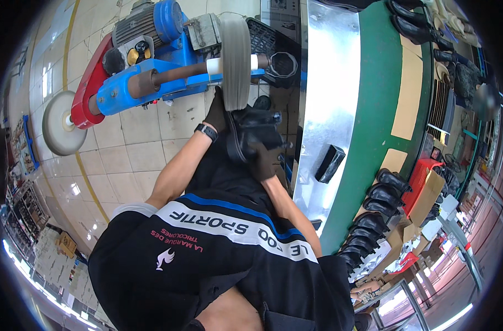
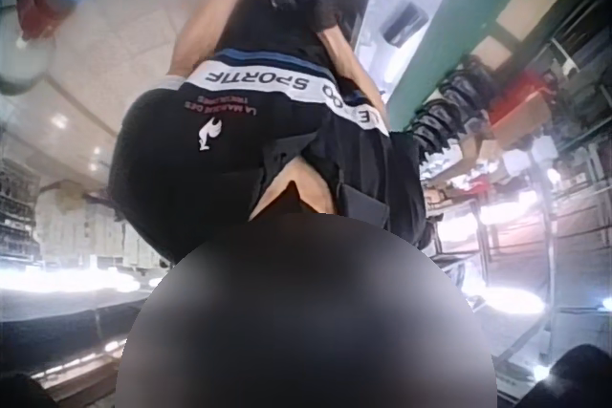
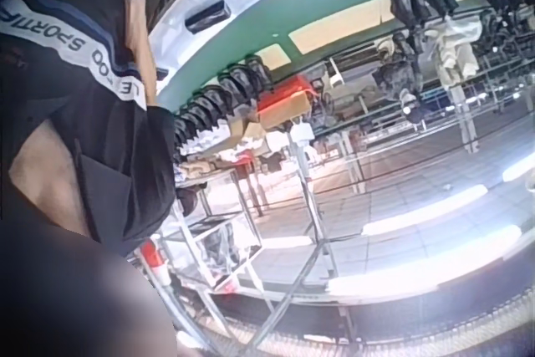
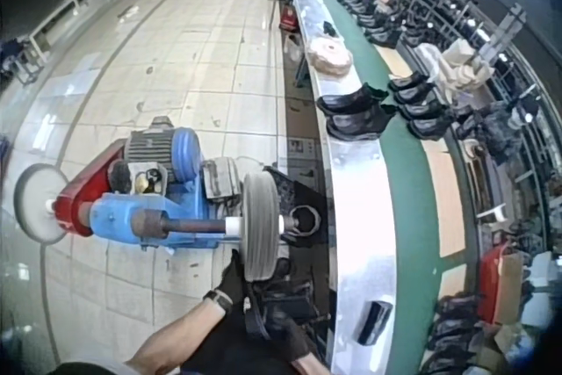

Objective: Polishing the soles and sides of black boots using a rotary brush machine.

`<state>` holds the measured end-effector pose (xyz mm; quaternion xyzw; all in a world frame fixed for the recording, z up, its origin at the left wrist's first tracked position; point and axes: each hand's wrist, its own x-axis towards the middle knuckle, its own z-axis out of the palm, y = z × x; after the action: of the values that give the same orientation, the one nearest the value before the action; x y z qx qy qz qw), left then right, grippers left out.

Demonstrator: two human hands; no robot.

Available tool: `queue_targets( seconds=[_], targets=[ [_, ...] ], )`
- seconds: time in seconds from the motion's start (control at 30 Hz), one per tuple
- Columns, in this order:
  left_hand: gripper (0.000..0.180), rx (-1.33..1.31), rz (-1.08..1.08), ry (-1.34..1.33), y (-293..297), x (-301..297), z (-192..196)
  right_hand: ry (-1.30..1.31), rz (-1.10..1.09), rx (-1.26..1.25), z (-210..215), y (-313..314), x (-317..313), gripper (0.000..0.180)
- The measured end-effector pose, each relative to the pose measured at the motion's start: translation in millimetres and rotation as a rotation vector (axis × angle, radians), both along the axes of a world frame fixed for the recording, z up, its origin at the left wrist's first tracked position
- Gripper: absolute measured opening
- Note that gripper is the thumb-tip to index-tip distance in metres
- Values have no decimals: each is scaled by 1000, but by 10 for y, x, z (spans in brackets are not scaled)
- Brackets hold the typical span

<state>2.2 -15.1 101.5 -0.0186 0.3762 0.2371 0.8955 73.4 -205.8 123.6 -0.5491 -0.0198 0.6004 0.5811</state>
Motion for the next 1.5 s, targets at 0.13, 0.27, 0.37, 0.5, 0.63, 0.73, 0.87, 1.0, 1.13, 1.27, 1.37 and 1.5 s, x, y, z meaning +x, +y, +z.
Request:
queue_targets(
  seconds=[0.13,0.27,0.37,0.5,0.63,0.73,0.87,1.0,1.13,1.27,1.37,1.5],
  targets=[
    [61,-114,63,-199,-190,-103,160,-163,294,-250,581,-193,191,42],
    [60,-131,8,-68,-162,-255,439,-587,616,-145,1140,-63,288,64],
    [72,-95,-123,-73,-142,-331,373,-897,717,198,1398,242,443,79],
    [63,-165,6,-125,-225,-227,134,-1105,1049,134,1868,739,450,85],
    [49,-81,45,-309,-352,-149,-705,-1290,1346,18,2015,1084,310,81],
    [43,-389,88,-532,-304,23,145,-1391,1502,-112,1815,1258,301,78],
    [43,-343,72,-515,-296,0,99,-1551,1618,-122,1526,1454,183,74],
    [43,-279,60,-493,-337,-19,-120,-1561,1502,-86,1402,1294,196,71],
    [40,269,-43,-264,-501,-227,-889,-1265,1158,-53,1622,950,347,69],
    [34,699,-197,245,-497,-26,-973,-604,663,-142,1427,625,616,58],
    [38,907,-149,561,-433,-62,-864,-218,231,-138,985,477,631,43],
    [43,-27,274,37,-263,-453,-181,443,-49,-309,844,636,673,41]
  ],
)
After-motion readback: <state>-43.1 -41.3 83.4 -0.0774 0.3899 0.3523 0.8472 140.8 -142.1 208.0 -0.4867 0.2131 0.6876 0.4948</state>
